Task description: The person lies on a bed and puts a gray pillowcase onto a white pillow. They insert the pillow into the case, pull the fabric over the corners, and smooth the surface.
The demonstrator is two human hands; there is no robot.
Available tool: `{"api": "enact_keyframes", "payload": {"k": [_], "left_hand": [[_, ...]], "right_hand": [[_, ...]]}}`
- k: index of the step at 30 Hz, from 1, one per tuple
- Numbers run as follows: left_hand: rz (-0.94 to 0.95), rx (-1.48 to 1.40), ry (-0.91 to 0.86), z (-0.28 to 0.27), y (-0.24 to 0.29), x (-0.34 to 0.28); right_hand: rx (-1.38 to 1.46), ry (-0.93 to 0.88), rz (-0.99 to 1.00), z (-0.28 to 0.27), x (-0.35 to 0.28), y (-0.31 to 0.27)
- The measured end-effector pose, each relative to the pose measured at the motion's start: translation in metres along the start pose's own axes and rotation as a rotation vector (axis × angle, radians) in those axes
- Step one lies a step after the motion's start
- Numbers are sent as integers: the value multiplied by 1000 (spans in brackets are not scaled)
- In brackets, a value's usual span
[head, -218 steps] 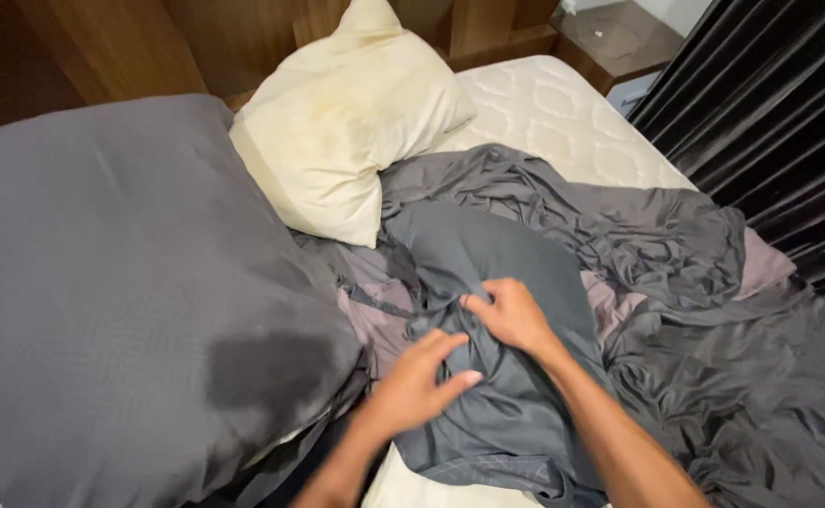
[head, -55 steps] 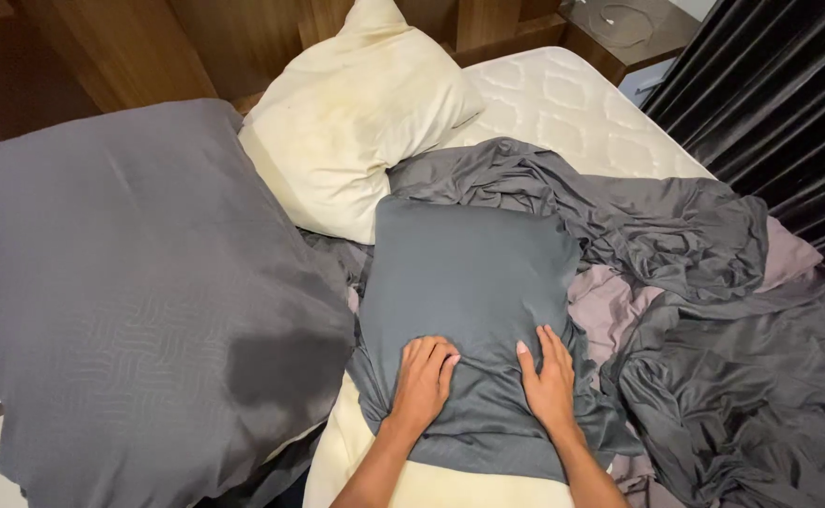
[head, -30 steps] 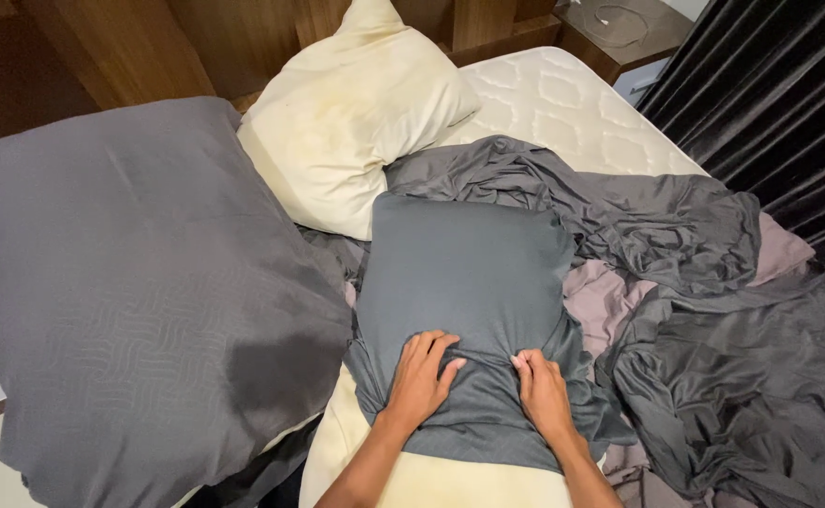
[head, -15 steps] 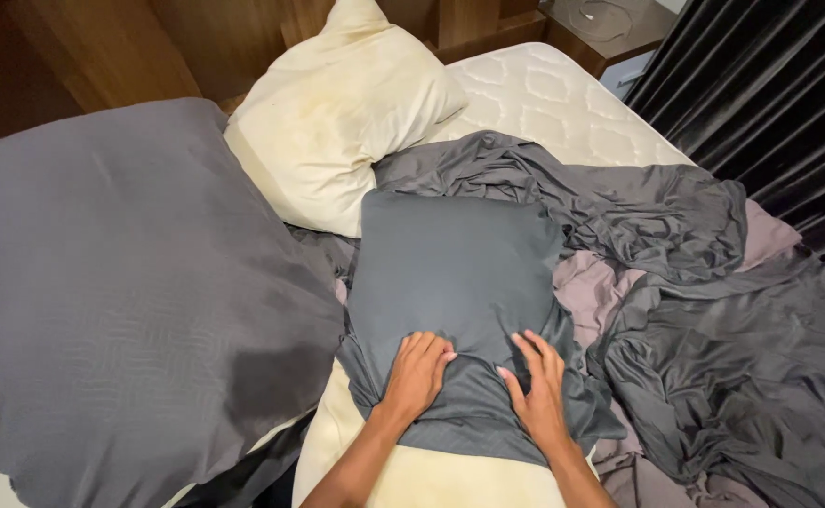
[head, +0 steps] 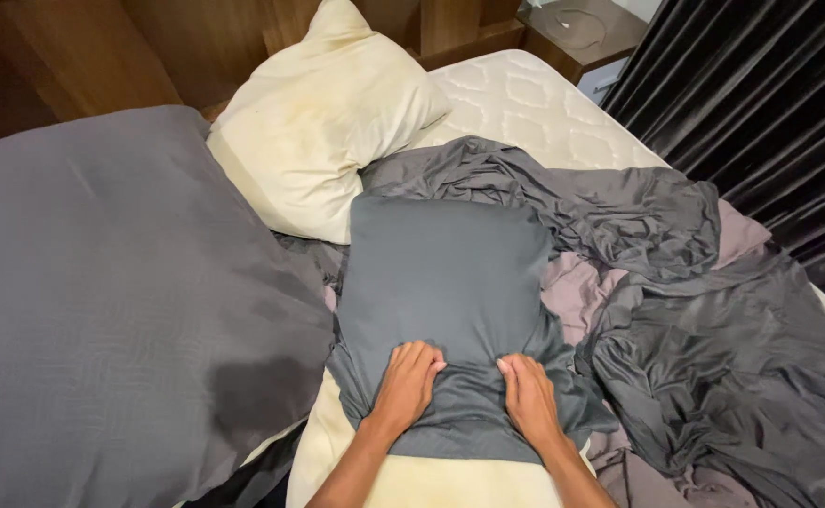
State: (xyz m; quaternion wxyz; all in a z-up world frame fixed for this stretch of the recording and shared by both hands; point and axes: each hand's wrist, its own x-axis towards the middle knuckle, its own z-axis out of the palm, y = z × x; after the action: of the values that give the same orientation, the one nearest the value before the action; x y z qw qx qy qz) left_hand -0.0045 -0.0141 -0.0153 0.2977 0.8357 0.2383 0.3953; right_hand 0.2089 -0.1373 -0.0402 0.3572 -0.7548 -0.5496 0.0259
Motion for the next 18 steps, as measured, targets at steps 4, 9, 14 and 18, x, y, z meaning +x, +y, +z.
{"api": "enact_keyframes", "payload": {"k": [4,9,14,18], "left_hand": [[60,-34,36,-4,2,-3],[19,-91,-40,-3,12,-8],[31,-134,-89,5,26,-25],[-15,-87,-118,5,27,-27]], "right_hand": [[61,-81,13,-9,-13,-3],[218,-183,138,-40,0,-20],[261,58,59,-79,51,-55],[178,221,45,-53,94,-59]]}}
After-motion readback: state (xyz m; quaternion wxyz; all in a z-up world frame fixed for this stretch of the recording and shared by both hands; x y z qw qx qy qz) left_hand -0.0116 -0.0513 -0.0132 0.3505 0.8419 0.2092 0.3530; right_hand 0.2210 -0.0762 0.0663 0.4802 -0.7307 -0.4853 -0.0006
